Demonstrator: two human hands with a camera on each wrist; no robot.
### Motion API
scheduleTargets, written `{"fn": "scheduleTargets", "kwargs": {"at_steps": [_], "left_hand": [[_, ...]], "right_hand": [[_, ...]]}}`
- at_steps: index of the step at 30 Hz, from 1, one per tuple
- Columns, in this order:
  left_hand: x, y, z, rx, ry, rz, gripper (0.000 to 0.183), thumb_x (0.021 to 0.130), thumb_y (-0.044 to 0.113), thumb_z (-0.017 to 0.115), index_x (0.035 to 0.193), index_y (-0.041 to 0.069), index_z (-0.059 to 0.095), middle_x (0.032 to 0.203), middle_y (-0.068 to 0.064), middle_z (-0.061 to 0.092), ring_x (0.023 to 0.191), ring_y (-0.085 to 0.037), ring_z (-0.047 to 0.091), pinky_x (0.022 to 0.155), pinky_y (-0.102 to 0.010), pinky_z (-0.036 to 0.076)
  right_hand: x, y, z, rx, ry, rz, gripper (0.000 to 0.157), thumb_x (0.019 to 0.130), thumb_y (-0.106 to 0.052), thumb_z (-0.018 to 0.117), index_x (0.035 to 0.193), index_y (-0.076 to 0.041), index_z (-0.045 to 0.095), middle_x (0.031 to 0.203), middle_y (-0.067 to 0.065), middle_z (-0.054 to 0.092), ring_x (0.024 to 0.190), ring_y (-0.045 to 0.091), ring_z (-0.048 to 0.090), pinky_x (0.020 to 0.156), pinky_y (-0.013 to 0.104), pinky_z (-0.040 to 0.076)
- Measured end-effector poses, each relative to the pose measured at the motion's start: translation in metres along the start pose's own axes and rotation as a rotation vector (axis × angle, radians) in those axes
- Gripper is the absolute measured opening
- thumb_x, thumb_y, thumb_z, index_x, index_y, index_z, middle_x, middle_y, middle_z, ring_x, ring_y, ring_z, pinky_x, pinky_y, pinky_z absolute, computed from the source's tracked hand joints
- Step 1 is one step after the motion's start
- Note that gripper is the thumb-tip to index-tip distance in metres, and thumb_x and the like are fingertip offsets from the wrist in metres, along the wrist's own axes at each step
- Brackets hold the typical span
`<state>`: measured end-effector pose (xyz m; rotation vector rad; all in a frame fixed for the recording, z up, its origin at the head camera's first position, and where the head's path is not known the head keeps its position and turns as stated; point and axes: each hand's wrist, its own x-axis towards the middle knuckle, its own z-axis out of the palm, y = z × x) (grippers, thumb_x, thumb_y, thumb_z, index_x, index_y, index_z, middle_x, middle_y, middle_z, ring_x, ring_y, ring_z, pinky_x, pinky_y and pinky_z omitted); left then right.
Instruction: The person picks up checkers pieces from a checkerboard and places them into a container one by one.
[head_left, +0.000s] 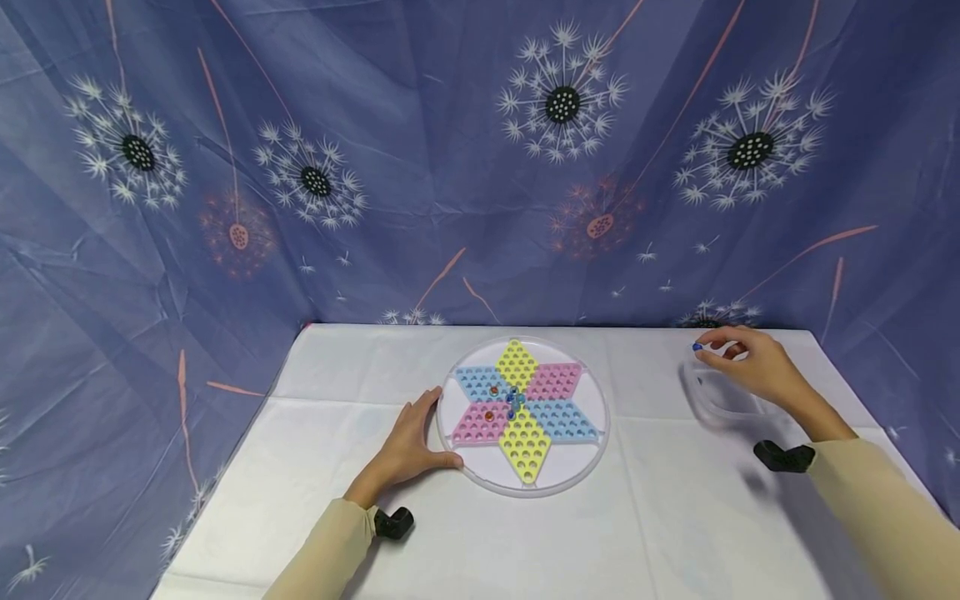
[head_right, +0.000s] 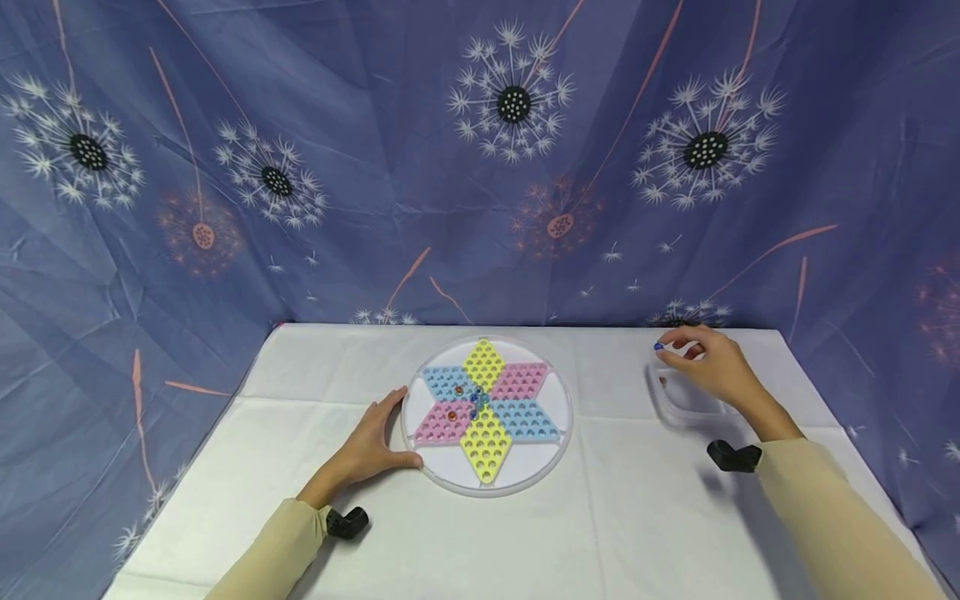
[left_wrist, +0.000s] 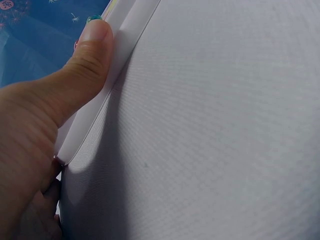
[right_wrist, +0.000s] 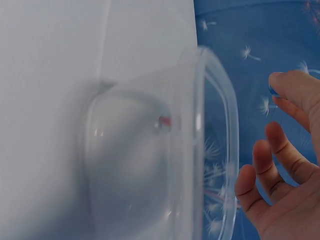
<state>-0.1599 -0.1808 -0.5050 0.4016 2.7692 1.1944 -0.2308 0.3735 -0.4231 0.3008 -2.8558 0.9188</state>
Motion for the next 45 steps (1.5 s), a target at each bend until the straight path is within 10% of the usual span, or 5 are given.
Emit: {"fn": "scheduleTargets", "kwargs": {"at_steps": [15, 45], "left_hand": [[0.001, 0.0, 0.0, 0.013, -0.007, -0.008, 0.129, 0.065, 0.045, 0.097, 0.163, 0.007, 0.024, 0.167, -0.017, 0.027, 0.155, -0.036, 0.018, 0.127, -0.05, 0.007], [0.002, 0.001, -0.001, 0.016, -0.017, -0.01, 0.129, 0.065, 0.047, 0.096, 0.163, 0.007, 0.023, 0.167, -0.017, 0.027, 0.155, -0.034, 0.02, 0.127, -0.049, 0.006]], "right_hand": [[-0.008, 0.022, -0.001, -0.003, 0.019, 0.051, 0.033, 0.097, -0.036, 0.073, 0.118, -0.012, 0.074, 0.113, 0.018, 0.067, 0.088, 0.023, 0.06, 0.064, 0.032, 0.049], [-0.006, 0.03, 0.011, -0.079, -0.204, -0.013, 0.018, 0.093, -0.022, 0.077, 0.107, -0.01, 0.075, 0.099, 0.011, 0.067, 0.077, 0.018, 0.059, 0.06, 0.031, 0.049]]}}
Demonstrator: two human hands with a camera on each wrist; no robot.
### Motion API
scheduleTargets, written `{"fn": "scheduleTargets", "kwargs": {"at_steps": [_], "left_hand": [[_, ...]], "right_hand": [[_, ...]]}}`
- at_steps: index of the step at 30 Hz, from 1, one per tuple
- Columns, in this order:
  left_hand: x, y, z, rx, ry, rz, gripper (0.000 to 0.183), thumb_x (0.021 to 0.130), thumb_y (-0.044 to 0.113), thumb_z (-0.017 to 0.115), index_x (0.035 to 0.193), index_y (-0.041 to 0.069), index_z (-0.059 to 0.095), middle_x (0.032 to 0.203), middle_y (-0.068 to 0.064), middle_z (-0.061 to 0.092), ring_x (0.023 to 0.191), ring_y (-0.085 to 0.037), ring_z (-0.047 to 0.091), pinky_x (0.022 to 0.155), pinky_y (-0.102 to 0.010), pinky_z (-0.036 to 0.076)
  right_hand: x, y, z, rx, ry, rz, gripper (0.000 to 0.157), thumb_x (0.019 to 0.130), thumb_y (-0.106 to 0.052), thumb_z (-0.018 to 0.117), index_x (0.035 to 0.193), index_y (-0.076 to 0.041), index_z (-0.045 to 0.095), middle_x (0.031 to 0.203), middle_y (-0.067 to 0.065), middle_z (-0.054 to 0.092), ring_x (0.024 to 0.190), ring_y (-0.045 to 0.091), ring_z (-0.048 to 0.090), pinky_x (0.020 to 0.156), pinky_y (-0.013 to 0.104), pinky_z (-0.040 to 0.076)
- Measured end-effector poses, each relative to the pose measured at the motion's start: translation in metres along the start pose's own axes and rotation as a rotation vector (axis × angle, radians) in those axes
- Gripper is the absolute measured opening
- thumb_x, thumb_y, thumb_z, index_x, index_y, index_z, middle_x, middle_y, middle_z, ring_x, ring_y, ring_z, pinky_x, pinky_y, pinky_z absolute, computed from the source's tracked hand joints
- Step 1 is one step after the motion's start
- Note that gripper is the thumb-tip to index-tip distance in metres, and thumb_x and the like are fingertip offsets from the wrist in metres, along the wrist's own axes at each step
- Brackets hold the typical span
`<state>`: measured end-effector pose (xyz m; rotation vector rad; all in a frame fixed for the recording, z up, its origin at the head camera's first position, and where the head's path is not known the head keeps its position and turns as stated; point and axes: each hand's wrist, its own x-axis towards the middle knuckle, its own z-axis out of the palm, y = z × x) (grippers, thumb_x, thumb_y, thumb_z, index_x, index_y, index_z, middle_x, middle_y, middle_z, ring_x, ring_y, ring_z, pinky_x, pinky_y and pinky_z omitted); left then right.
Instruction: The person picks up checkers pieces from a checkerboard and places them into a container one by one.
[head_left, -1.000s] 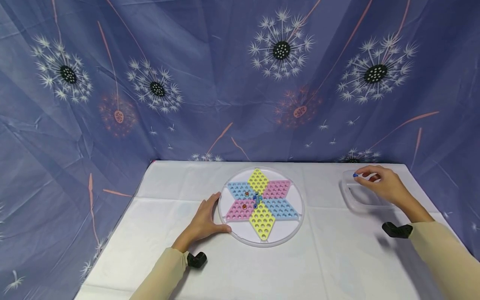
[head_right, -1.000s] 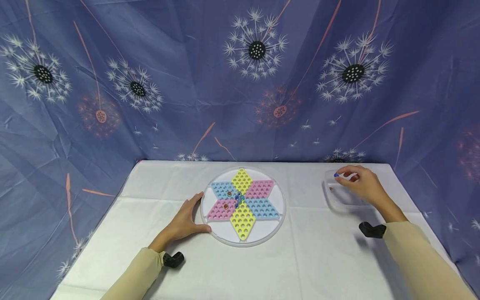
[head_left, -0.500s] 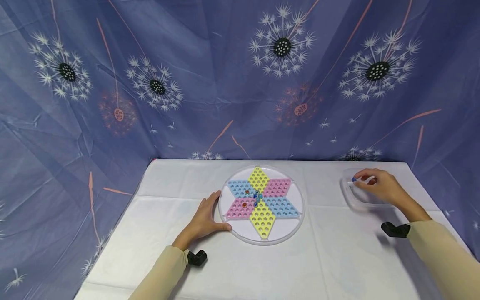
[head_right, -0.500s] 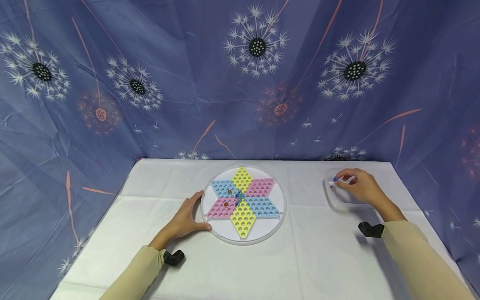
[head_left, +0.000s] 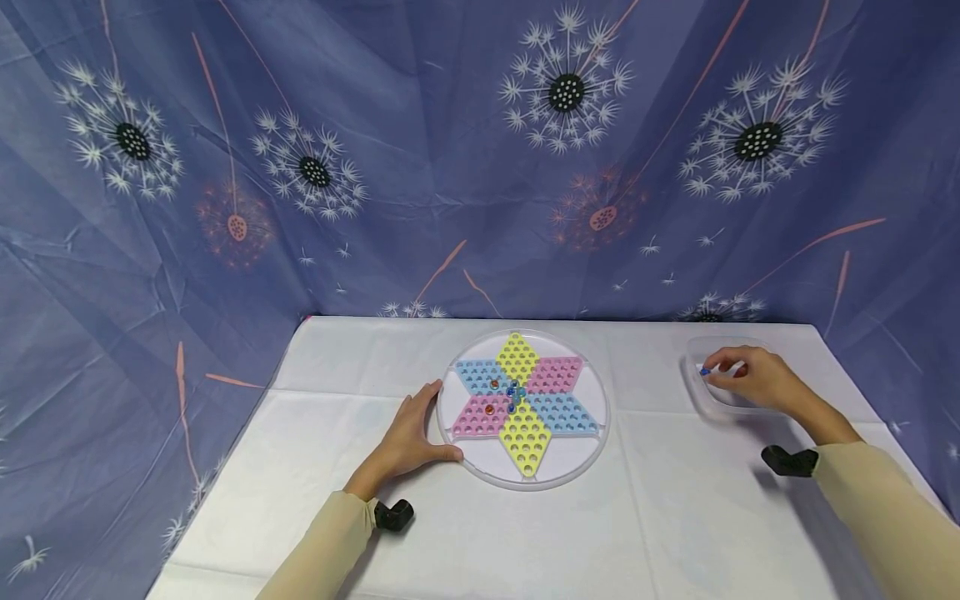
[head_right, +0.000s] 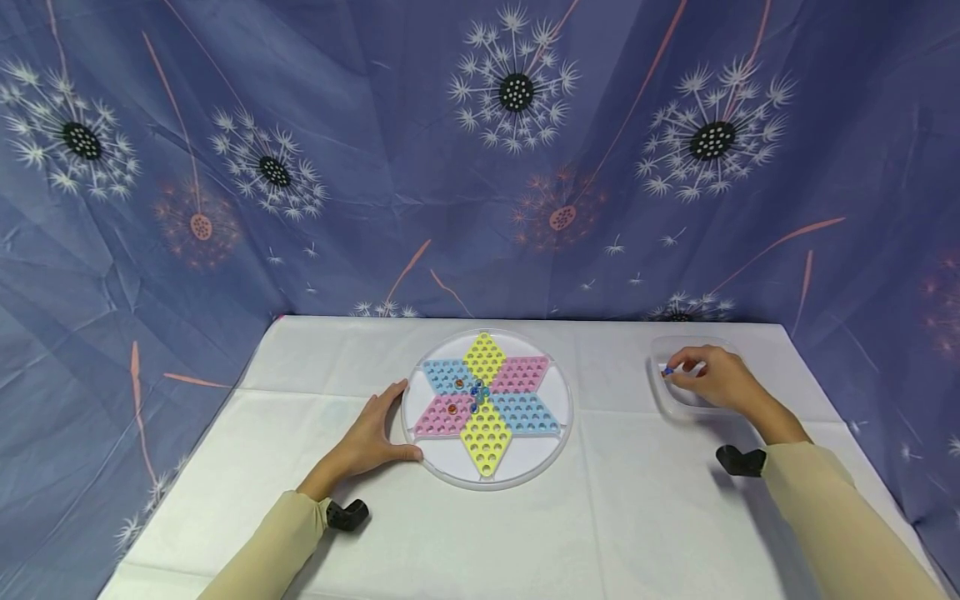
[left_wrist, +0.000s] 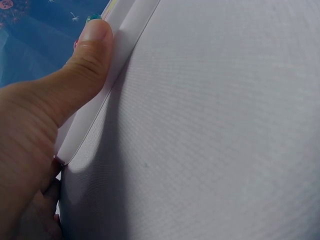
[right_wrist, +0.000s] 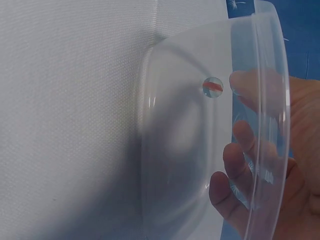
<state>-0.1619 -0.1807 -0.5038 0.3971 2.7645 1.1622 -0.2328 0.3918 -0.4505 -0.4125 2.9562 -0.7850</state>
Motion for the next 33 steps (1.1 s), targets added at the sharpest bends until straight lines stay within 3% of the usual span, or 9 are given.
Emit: {"fn": "scheduleTargets", "kwargs": {"at_steps": [16, 24, 33], "left_hand": [[0.0009, -0.0015, 0.0014, 0.003, 0.01, -0.005, 0.129, 0.064, 0.045, 0.097, 0.163, 0.007, 0.024, 0.167, -0.018, 0.027, 0.155, -0.036, 0.019, 0.127, -0.05, 0.007], [0.0009, -0.0023, 0.002, 0.004, 0.011, -0.001, 0.129, 0.064, 0.045, 0.097, 0.163, 0.006, 0.024, 0.167, -0.018, 0.027, 0.155, -0.036, 0.019, 0.127, -0.05, 0.008], [0.0006, -0.0007, 0.0011, 0.008, 0.007, 0.004, 0.129, 0.064, 0.045, 0.097, 0.163, 0.006, 0.024, 0.166, -0.017, 0.028, 0.155, -0.035, 0.019, 0.127, -0.05, 0.008]], "right_hand": [[-0.0034, -0.0002, 0.0011, 0.007, -0.008, 0.016, 0.022, 0.094, -0.025, 0.077, 0.11, -0.01, 0.075, 0.1, 0.011, 0.066, 0.08, 0.021, 0.059, 0.061, 0.032, 0.05], [-0.0039, -0.0011, 0.002, 0.031, 0.006, 0.017, 0.037, 0.094, -0.026, 0.077, 0.125, -0.005, 0.069, 0.101, 0.014, 0.065, 0.075, 0.02, 0.058, 0.057, 0.029, 0.048], [-0.0041, -0.0003, 0.0026, 0.035, 0.014, 0.024, 0.039, 0.095, -0.027, 0.076, 0.126, -0.006, 0.068, 0.103, 0.014, 0.064, 0.074, 0.018, 0.057, 0.056, 0.029, 0.047]]}}
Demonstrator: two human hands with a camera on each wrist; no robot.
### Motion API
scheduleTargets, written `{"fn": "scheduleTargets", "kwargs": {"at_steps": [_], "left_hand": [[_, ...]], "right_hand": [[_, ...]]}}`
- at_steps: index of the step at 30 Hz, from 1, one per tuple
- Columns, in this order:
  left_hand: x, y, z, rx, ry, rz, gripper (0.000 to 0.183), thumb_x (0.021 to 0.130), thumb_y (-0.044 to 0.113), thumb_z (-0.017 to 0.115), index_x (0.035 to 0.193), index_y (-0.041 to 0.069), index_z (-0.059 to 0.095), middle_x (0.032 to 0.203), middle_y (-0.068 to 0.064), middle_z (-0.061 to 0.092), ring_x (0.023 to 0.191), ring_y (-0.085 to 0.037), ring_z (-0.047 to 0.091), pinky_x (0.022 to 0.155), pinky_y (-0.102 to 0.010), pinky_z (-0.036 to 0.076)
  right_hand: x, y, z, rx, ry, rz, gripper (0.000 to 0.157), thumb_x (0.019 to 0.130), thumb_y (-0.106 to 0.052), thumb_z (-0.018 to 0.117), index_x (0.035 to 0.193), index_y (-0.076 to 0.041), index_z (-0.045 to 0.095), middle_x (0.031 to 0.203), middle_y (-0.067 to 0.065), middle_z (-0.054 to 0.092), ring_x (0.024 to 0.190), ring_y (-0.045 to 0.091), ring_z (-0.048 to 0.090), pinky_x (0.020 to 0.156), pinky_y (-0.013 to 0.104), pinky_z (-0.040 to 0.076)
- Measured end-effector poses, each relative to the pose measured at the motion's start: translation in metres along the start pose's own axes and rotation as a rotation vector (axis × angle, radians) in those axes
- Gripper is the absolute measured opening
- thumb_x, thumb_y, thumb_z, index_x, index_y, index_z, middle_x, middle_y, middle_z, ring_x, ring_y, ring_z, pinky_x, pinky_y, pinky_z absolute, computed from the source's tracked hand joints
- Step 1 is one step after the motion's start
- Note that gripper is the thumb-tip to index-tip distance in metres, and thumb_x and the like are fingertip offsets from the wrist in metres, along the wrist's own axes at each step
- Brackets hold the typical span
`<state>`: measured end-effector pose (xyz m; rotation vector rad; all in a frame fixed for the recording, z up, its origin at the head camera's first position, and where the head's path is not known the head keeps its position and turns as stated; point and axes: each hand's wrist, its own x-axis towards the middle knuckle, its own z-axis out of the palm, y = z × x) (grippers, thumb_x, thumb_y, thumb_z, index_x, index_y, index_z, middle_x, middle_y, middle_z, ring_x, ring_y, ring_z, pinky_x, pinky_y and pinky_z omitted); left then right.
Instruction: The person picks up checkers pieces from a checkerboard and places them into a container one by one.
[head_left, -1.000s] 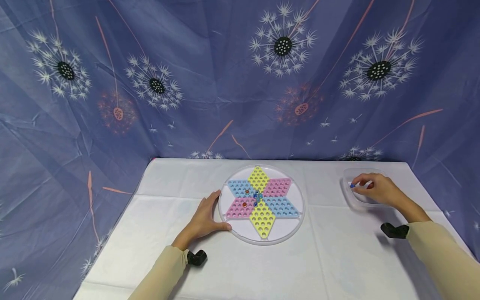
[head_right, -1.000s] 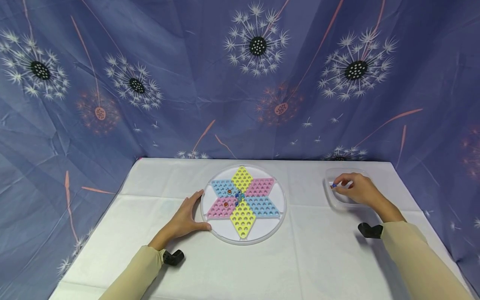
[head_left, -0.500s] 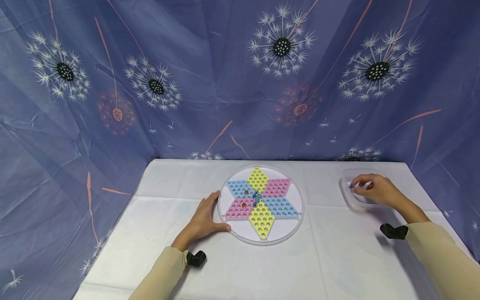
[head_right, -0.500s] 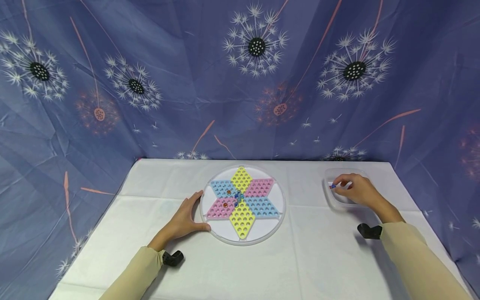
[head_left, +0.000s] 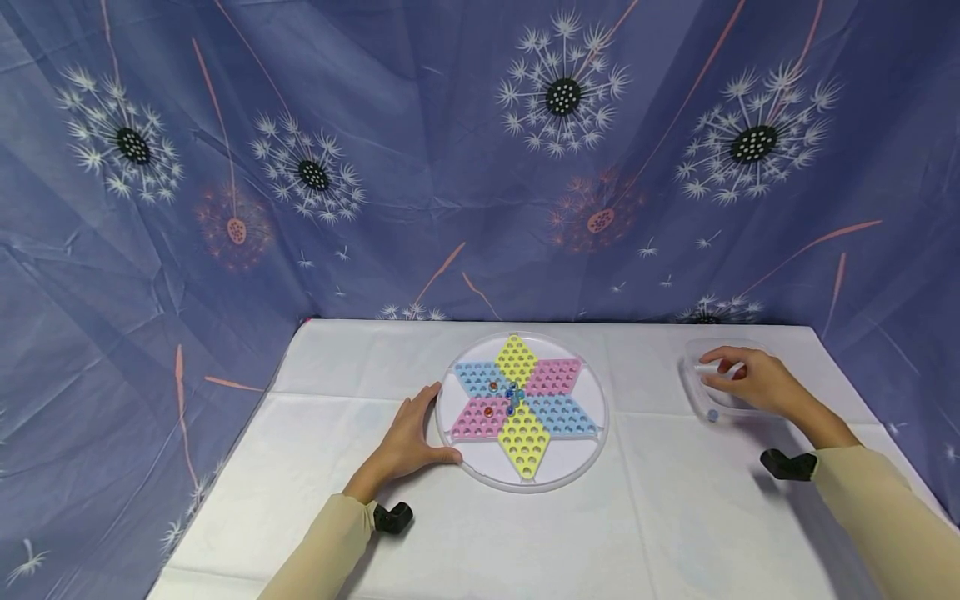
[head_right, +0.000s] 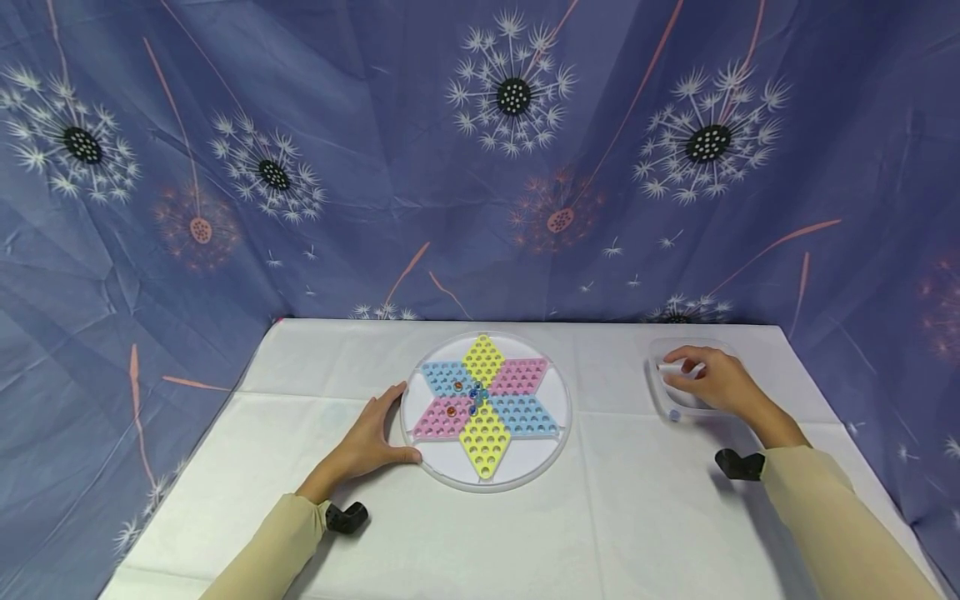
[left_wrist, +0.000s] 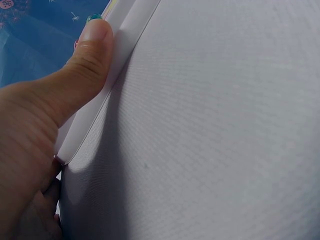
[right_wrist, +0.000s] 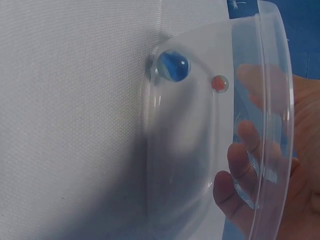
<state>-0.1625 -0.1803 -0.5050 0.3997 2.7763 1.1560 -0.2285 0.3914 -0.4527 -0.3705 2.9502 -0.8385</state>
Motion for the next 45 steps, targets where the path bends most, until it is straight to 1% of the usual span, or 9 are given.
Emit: {"fn": "scheduleTargets", "kwargs": {"at_steps": [9, 14, 17, 21, 28, 33, 36, 41, 45], "left_hand": [[0.0, -0.001, 0.0, 0.001, -0.006, 0.0, 0.129, 0.065, 0.045, 0.097, 0.163, 0.006, 0.023, 0.167, -0.017, 0.027, 0.155, -0.035, 0.019, 0.127, -0.049, 0.007], [0.0, 0.0, 0.0, 0.001, -0.006, -0.003, 0.129, 0.065, 0.045, 0.097, 0.163, 0.006, 0.023, 0.167, -0.017, 0.027, 0.155, -0.035, 0.019, 0.127, -0.049, 0.007], [0.0, 0.0, 0.0, 0.002, -0.005, -0.006, 0.129, 0.064, 0.045, 0.097, 0.163, 0.007, 0.023, 0.167, -0.017, 0.027, 0.155, -0.035, 0.019, 0.127, -0.05, 0.007], [0.0, 0.0, 0.0, -0.001, -0.004, -0.012, 0.129, 0.064, 0.045, 0.097, 0.163, 0.007, 0.023, 0.167, -0.017, 0.027, 0.155, -0.035, 0.018, 0.127, -0.05, 0.008], [-0.001, 0.001, 0.0, -0.005, -0.003, -0.016, 0.13, 0.064, 0.046, 0.097, 0.164, 0.008, 0.023, 0.167, -0.017, 0.026, 0.156, -0.036, 0.017, 0.127, -0.051, 0.008], [0.0, 0.001, 0.0, -0.001, -0.009, -0.011, 0.13, 0.064, 0.047, 0.097, 0.164, 0.008, 0.022, 0.167, -0.016, 0.026, 0.156, -0.034, 0.018, 0.127, -0.049, 0.007], [0.0, 0.001, 0.0, -0.002, -0.011, -0.002, 0.129, 0.065, 0.047, 0.097, 0.164, 0.008, 0.022, 0.167, -0.016, 0.026, 0.156, -0.034, 0.018, 0.127, -0.049, 0.007], [0.0, 0.0, -0.001, 0.008, -0.006, 0.016, 0.13, 0.065, 0.045, 0.097, 0.164, 0.007, 0.022, 0.167, -0.016, 0.027, 0.155, -0.033, 0.02, 0.128, -0.046, 0.005], [0.0, -0.001, 0.0, 0.009, 0.0, 0.019, 0.129, 0.065, 0.045, 0.097, 0.163, 0.007, 0.023, 0.166, -0.016, 0.028, 0.155, -0.033, 0.021, 0.128, -0.046, 0.005]], "right_hand": [[0.003, -0.003, -0.003, -0.031, 0.029, -0.014, 0.04, 0.095, -0.028, 0.076, 0.127, -0.006, 0.068, 0.105, 0.017, 0.065, 0.081, 0.023, 0.061, 0.061, 0.032, 0.05], [0.006, -0.006, -0.007, -0.036, 0.043, -0.014, 0.041, 0.095, -0.029, 0.076, 0.128, -0.007, 0.067, 0.106, 0.016, 0.066, 0.085, 0.026, 0.064, 0.064, 0.033, 0.051], [0.009, -0.01, -0.01, -0.042, 0.056, -0.03, 0.042, 0.095, -0.029, 0.076, 0.13, -0.008, 0.067, 0.107, 0.017, 0.067, 0.087, 0.027, 0.066, 0.065, 0.035, 0.051], [0.012, -0.019, -0.015, -0.044, 0.071, -0.058, 0.042, 0.095, -0.029, 0.076, 0.131, -0.01, 0.067, 0.108, 0.017, 0.068, 0.088, 0.031, 0.068, 0.067, 0.037, 0.052], [0.018, -0.034, -0.023, -0.035, 0.069, -0.1, 0.041, 0.096, -0.026, 0.075, 0.132, -0.012, 0.065, 0.111, 0.018, 0.069, 0.09, 0.033, 0.068, 0.064, 0.035, 0.053], [0.025, -0.049, -0.03, -0.01, 0.065, -0.104, 0.042, 0.096, -0.028, 0.075, 0.133, -0.011, 0.066, 0.113, 0.019, 0.069, 0.093, 0.034, 0.068, 0.064, 0.035, 0.053], [0.029, -0.058, -0.034, -0.008, 0.059, -0.112, 0.044, 0.096, -0.029, 0.075, 0.134, -0.01, 0.065, 0.116, 0.021, 0.067, 0.096, 0.035, 0.067, 0.068, 0.038, 0.053], [0.038, -0.071, -0.04, -0.01, 0.055, -0.106, 0.046, 0.097, -0.034, 0.073, 0.136, -0.012, 0.063, 0.121, 0.019, 0.066, 0.097, 0.033, 0.066, 0.07, 0.04, 0.054], [0.043, -0.08, -0.04, -0.022, 0.068, -0.123, 0.045, 0.097, -0.032, 0.074, 0.136, -0.012, 0.064, 0.118, 0.019, 0.066, 0.095, 0.032, 0.066, 0.071, 0.041, 0.053]]}}
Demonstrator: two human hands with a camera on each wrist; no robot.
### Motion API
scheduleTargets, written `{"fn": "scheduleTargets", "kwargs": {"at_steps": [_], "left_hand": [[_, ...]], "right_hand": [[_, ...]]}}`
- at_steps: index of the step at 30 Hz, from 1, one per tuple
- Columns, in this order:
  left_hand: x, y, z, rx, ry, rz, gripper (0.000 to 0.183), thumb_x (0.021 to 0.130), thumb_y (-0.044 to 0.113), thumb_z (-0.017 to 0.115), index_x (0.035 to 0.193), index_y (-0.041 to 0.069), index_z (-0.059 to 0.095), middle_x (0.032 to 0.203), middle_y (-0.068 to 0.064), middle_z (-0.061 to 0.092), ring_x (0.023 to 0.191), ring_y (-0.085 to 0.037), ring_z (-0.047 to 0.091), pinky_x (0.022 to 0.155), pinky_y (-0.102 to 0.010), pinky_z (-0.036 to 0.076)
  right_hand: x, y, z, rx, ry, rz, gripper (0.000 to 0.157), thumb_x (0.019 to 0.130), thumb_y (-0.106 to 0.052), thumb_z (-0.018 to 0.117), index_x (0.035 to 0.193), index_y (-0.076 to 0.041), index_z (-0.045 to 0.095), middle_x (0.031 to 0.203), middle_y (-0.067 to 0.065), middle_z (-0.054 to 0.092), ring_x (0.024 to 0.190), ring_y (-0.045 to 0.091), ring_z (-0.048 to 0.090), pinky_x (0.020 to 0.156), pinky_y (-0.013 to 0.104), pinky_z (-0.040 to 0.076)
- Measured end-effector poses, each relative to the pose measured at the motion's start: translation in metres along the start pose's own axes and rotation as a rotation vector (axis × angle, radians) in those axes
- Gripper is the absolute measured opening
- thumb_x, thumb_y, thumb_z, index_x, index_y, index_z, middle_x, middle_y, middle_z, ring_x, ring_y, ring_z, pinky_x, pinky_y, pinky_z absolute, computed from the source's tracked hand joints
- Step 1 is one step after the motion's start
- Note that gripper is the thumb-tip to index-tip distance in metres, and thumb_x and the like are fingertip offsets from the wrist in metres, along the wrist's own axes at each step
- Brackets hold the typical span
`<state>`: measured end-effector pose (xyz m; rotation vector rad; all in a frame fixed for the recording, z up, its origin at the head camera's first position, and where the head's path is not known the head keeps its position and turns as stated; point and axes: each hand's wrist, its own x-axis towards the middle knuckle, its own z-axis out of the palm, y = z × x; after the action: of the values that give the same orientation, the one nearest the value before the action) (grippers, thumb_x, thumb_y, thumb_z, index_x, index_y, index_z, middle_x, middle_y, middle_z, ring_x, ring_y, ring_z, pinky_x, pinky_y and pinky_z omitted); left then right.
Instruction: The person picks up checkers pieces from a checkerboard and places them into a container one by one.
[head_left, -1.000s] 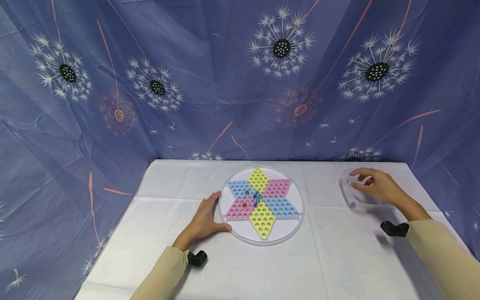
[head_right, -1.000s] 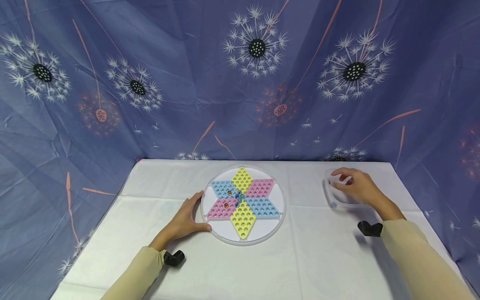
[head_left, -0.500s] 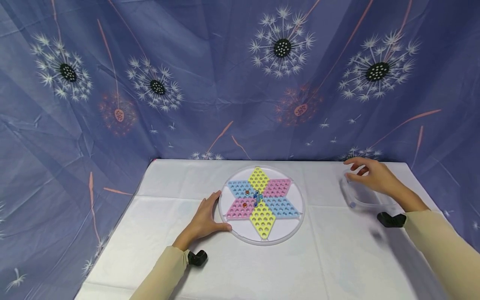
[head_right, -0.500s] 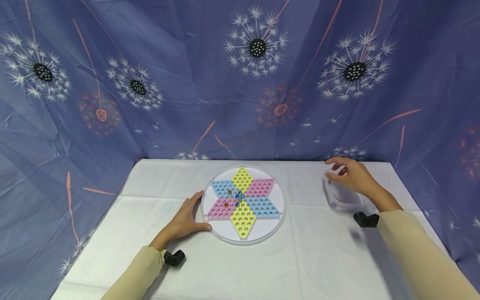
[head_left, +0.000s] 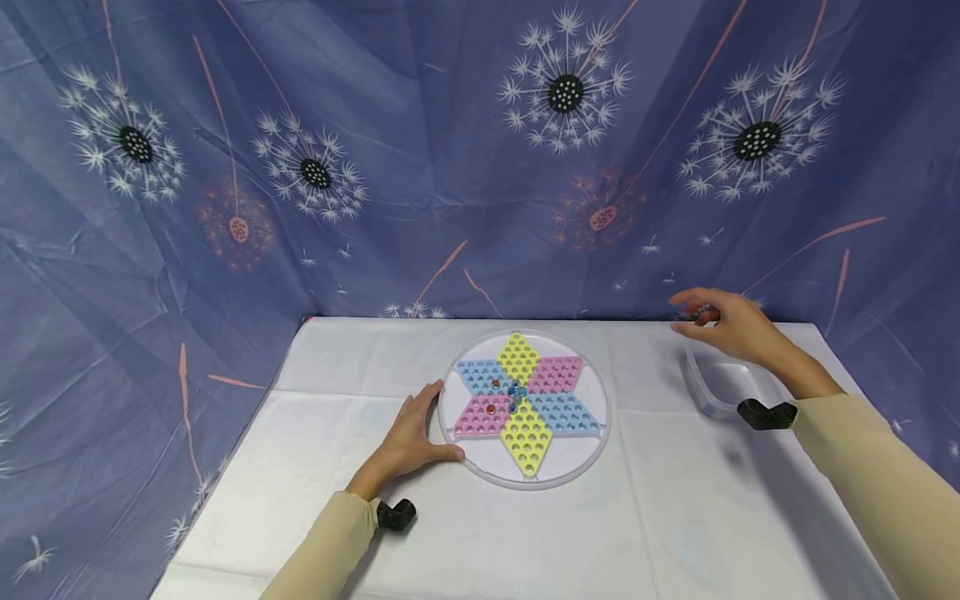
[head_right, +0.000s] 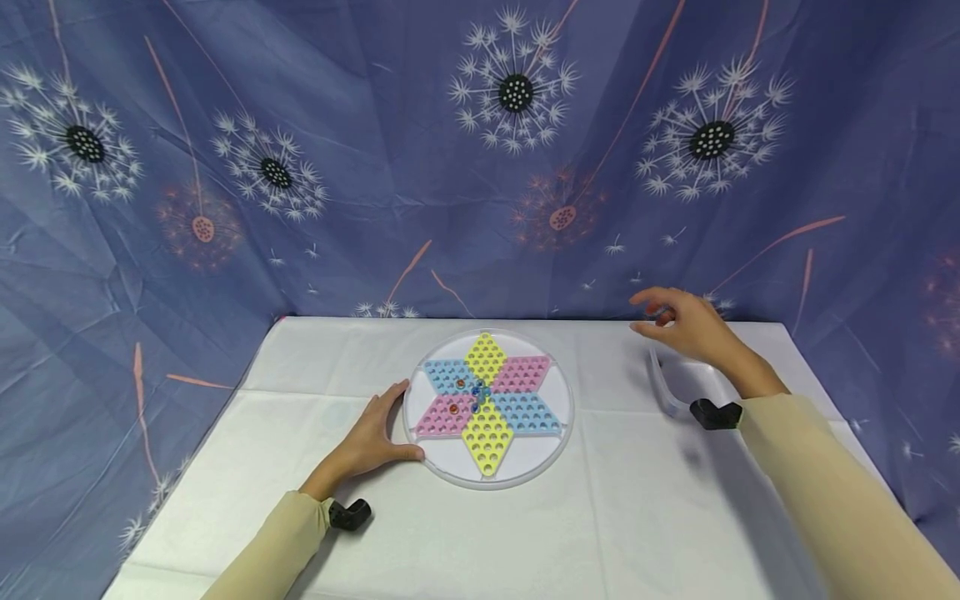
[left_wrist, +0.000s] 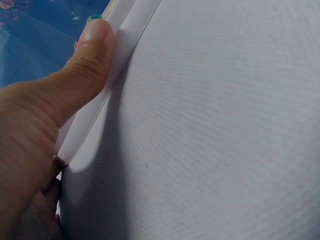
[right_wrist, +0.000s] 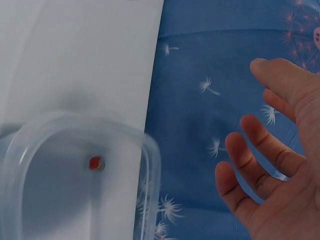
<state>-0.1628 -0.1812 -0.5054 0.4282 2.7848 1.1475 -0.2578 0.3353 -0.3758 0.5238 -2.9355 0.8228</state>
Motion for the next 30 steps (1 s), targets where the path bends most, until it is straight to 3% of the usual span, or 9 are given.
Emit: {"fn": "scheduleTargets", "kwargs": {"at_steps": [8, 20, 24, 30], "left_hand": [[0.0, 0.0, 0.0, -0.007, 0.003, -0.002, 0.13, 0.064, 0.045, 0.097, 0.163, 0.006, 0.023, 0.166, -0.017, 0.028, 0.155, -0.033, 0.021, 0.128, -0.047, 0.006], [0.0, 0.001, -0.001, -0.001, -0.005, 0.003, 0.13, 0.065, 0.045, 0.097, 0.163, 0.005, 0.022, 0.166, -0.017, 0.028, 0.155, -0.032, 0.02, 0.128, -0.046, 0.005], [-0.001, 0.002, -0.001, -0.013, -0.008, -0.01, 0.129, 0.065, 0.044, 0.097, 0.164, 0.007, 0.022, 0.167, -0.016, 0.027, 0.156, -0.033, 0.019, 0.128, -0.047, 0.005], [-0.001, 0.001, -0.001, -0.012, -0.007, -0.007, 0.129, 0.066, 0.044, 0.097, 0.163, 0.007, 0.022, 0.167, -0.017, 0.028, 0.155, -0.033, 0.019, 0.128, -0.047, 0.005]], "right_hand": [[0.012, -0.013, 0.005, 0.028, -0.005, -0.009, 0.046, 0.096, -0.033, 0.074, 0.137, -0.013, 0.064, 0.12, 0.02, 0.066, 0.098, 0.034, 0.066, 0.071, 0.043, 0.053], [0.028, -0.035, 0.016, 0.051, 0.008, -0.125, 0.042, 0.095, -0.026, 0.076, 0.133, -0.011, 0.066, 0.115, 0.019, 0.067, 0.094, 0.032, 0.066, 0.074, 0.05, 0.055], [0.034, -0.039, 0.021, 0.061, 0.007, -0.13, 0.042, 0.094, -0.023, 0.077, 0.133, -0.011, 0.067, 0.114, 0.019, 0.068, 0.093, 0.032, 0.066, 0.072, 0.046, 0.056], [0.043, -0.049, 0.03, 0.07, 0.001, -0.134, 0.042, 0.093, -0.021, 0.079, 0.133, -0.012, 0.067, 0.114, 0.017, 0.068, 0.094, 0.031, 0.067, 0.076, 0.049, 0.057]]}}
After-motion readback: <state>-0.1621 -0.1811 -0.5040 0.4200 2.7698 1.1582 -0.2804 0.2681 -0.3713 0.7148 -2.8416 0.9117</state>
